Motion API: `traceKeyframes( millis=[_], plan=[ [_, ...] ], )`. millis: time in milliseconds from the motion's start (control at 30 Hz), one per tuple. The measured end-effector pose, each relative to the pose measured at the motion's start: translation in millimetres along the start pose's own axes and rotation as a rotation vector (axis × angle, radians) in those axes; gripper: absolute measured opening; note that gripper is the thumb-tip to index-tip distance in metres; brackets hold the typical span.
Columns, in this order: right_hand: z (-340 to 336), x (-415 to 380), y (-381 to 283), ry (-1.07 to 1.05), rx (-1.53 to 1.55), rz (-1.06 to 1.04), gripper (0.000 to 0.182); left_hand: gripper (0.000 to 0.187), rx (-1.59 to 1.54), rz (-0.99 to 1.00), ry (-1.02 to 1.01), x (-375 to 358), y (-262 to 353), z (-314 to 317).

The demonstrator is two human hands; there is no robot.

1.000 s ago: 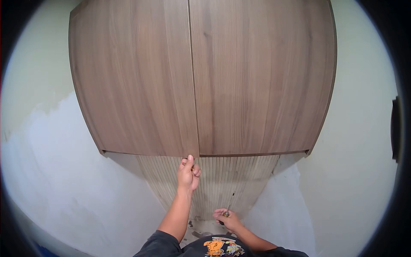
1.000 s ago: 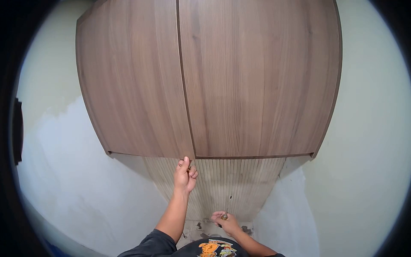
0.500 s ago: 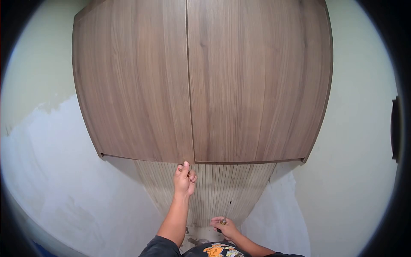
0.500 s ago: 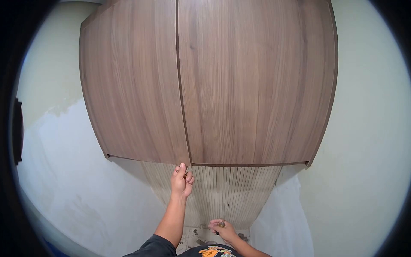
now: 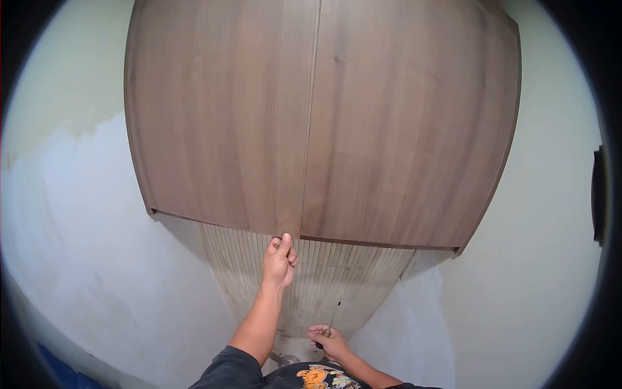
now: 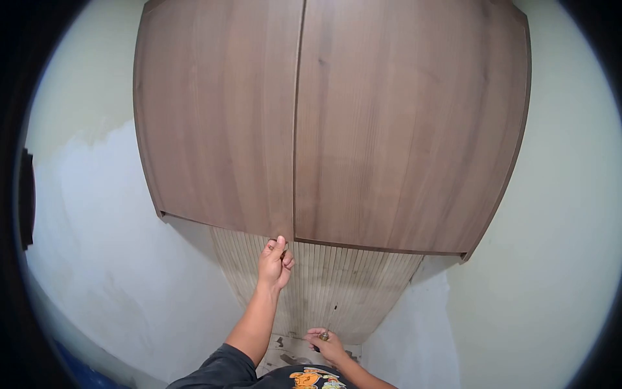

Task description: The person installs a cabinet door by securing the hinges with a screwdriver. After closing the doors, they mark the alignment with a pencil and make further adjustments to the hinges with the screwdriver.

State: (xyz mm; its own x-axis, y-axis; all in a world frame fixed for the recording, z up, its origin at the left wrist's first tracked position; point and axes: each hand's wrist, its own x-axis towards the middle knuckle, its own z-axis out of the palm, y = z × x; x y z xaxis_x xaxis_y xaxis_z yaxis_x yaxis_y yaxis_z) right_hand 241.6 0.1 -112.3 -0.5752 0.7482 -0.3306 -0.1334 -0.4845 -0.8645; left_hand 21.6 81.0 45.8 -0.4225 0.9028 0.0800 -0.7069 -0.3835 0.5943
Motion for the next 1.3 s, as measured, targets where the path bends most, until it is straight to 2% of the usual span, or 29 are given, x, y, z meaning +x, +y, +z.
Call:
traceKeyframes(
  millis=[400, 667, 767, 833, 1300],
  plan=[
    [5.3, -6.7, -11.8, -0.055, -0.068, 0.071, 0.026, 0.034, -0.023, -0.013, -0.014, -3.5, 2.2, 4.6],
    [0.9, 10.5, 20.4, -0.047, -0.105, -0.081, 0.024, 0.036, 0.031, -0.003, -0.032, -10.5, 3.1, -8.6],
    [6.3, 8.3, 12.7, -0.034, -0.096, -0.081, 0.024, 0.036, 0.026, 0.001, -0.035, -10.2, 2.2, -8.3],
    [12.4, -0.9, -9.9, -0.018, -0.06, -0.011, 0.025, 0.032, 0.045, 0.009, 0.012, -3.7, 4.8, 5.2],
    [14.0, 3.1, 3.5, 0.001, -0.019, -0.091, 0.023, 0.029, -0.026, 0.006, -0.06, 0.8, -0.3, -13.4]
  ],
)
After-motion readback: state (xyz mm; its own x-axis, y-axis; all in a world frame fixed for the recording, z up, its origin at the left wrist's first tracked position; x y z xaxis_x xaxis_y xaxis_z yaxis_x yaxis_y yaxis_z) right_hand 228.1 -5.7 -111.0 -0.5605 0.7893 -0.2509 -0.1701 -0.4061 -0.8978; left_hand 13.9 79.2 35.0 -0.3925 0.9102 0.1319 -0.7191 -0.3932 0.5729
